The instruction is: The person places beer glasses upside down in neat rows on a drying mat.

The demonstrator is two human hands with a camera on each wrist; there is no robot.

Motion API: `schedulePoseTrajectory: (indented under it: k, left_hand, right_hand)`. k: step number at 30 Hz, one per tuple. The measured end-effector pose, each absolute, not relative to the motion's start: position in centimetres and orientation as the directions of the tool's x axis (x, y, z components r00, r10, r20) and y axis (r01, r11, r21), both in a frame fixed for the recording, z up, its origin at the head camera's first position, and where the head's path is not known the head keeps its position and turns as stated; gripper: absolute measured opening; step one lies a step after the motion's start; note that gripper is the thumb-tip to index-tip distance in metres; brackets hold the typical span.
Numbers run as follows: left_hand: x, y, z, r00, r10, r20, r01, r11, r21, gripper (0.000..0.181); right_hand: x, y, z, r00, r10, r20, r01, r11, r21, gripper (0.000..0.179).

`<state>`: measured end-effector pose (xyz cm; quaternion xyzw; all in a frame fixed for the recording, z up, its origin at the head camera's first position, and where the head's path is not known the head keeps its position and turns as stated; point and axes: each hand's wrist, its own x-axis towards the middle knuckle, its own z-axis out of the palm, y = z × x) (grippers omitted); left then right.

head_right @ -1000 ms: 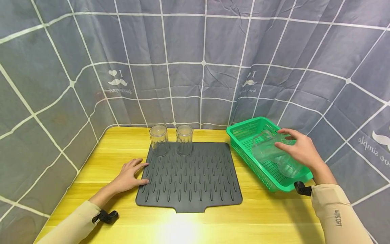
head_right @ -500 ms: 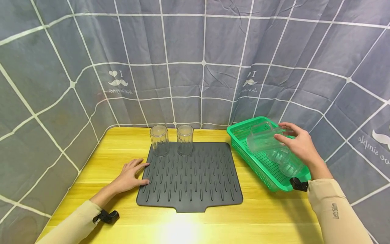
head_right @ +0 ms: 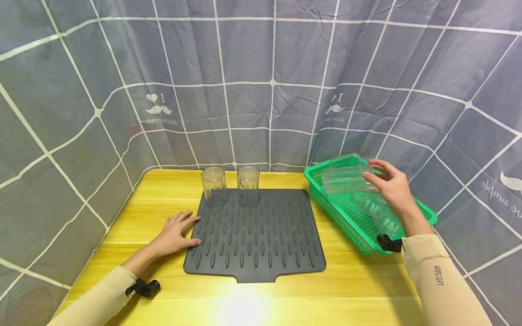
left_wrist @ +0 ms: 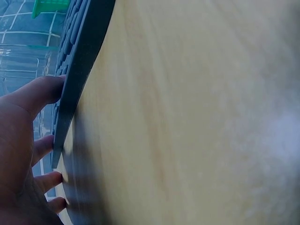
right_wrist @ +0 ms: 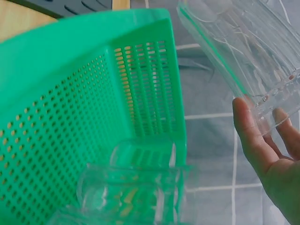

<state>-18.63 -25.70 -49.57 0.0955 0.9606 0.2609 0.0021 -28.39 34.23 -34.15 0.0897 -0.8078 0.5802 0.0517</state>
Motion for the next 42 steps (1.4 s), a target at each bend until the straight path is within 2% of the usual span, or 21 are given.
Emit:
schedulePoseTrajectory:
  k: [15,25,42]
  left_hand:
    - [-18.8,-25.9,-49.6,-0.982,0.187,0.021,0.173,0.853,0.492,0.080]
    - [-18.8,-25.7,-49.2,-0.982,0.190,0.017,0.175,0.861,0.478,0.079]
    - [-18.9,-25.0,-48.2,-0.985,0.170,-0.004,0.149,0.872,0.467,0.071]
  right_hand:
    - [-29.1,31.7,-35.1,-0.981,-0.115,0.159,-0.159,-0.012,-0.987,0.042]
    - [-29.0,30.3,-36.0,-0.975,-0.152,0.160,-0.144,-0.106,-0.984,0.040]
    - [-29.1,27.6,-37.3,-0.978,-0.172,0.119,-0.101,-0.107,-0.989,0.042]
